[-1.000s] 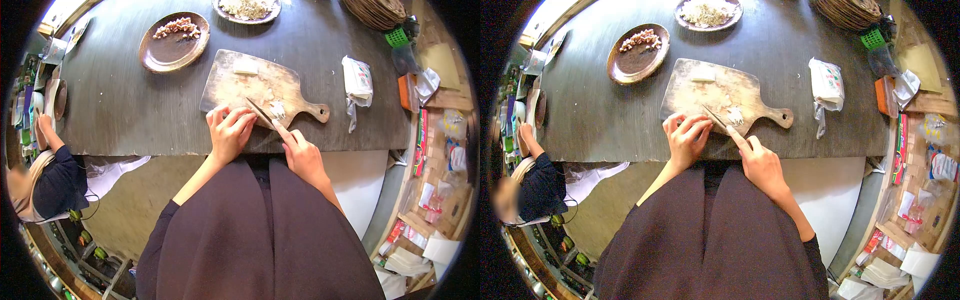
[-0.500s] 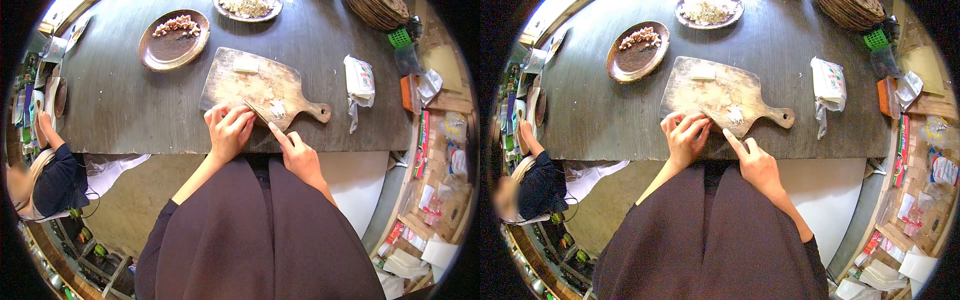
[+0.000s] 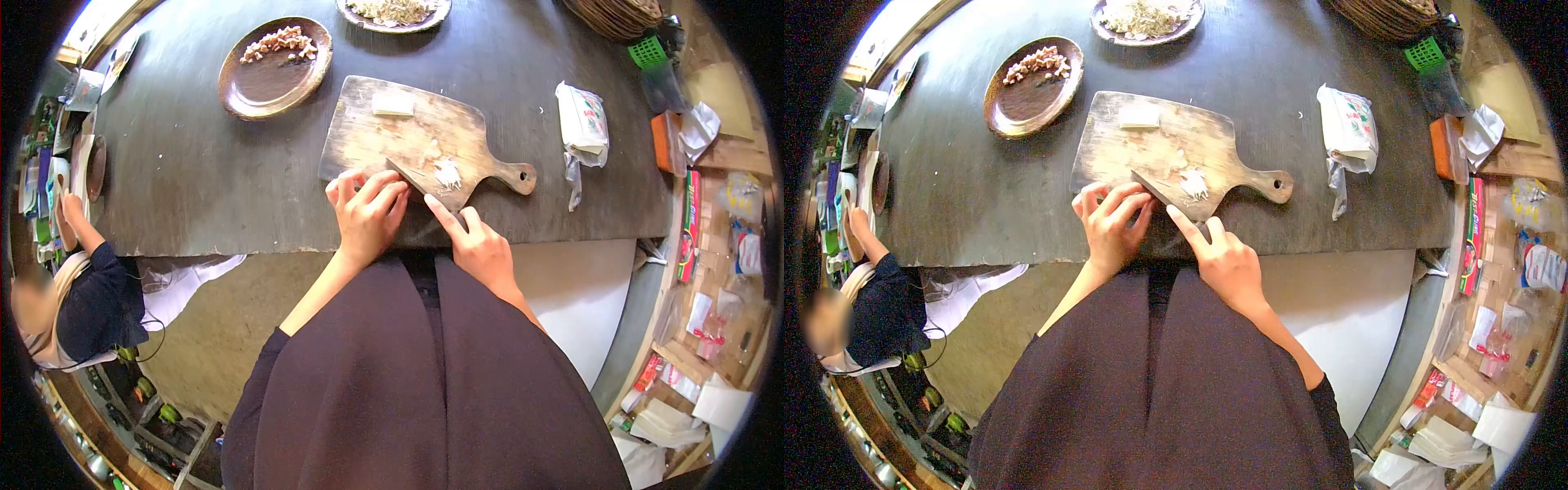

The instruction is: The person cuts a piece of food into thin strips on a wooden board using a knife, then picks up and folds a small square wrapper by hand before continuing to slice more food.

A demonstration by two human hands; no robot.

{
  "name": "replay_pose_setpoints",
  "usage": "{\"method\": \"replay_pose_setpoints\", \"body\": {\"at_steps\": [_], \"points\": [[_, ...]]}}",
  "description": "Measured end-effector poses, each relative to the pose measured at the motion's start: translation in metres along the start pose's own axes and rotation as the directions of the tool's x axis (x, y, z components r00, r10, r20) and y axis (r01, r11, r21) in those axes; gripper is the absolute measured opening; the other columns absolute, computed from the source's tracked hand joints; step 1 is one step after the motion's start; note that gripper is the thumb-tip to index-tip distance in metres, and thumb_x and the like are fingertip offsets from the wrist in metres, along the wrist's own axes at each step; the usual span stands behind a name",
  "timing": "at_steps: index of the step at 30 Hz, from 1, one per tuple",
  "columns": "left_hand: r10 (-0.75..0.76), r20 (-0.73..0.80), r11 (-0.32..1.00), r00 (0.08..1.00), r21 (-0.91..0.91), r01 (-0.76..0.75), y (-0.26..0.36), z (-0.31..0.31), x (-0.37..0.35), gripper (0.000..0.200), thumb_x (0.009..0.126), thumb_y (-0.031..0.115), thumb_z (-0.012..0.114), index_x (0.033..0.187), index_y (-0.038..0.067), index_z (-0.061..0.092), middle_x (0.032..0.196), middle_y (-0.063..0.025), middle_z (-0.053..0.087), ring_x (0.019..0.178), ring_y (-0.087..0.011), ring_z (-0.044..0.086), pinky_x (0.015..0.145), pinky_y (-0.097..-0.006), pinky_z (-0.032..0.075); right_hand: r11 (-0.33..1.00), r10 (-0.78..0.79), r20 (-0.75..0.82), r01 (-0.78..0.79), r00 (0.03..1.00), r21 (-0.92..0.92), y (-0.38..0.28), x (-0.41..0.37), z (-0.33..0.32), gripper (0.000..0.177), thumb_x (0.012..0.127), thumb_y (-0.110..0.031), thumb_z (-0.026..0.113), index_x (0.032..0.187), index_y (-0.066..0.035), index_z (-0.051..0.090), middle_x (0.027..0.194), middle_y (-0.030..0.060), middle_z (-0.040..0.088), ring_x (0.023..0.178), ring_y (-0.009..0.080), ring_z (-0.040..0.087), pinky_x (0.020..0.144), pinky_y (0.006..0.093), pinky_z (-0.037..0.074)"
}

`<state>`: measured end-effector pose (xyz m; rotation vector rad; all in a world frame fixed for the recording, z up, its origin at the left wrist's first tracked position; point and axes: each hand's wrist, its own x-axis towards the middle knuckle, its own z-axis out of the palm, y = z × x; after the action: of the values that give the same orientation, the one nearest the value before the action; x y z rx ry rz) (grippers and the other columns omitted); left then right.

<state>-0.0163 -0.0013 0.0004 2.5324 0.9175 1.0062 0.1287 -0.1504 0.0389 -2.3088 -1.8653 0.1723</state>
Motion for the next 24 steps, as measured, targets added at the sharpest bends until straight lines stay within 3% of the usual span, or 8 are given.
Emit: {"method": "replay_pose_setpoints", "body": {"at_steps": [24], "points": [[-0.024, -0.007, 1.0, 1.0, 0.003, 0.024, 0.0, -0.001, 0.0, 0.017, 0.075, 0.019, 0.084, 0.09, 0.022, 0.076, 0.103, 0.0108, 0.073, 0.103, -0.0229, 0.054, 0.096, -0.0405, 0.034, 0.999, 0.0, 0.0, 0.0, 1.0, 0.035, -0.003, 0.001, 0.0, 0.083, 0.083, -0.002, 0.06, 0.157, -0.035, 0.042, 0.093, 0.0098, 0.055, 0.069, 0.0247, 0.068, 0.058, 0.039, 0.06]]}}
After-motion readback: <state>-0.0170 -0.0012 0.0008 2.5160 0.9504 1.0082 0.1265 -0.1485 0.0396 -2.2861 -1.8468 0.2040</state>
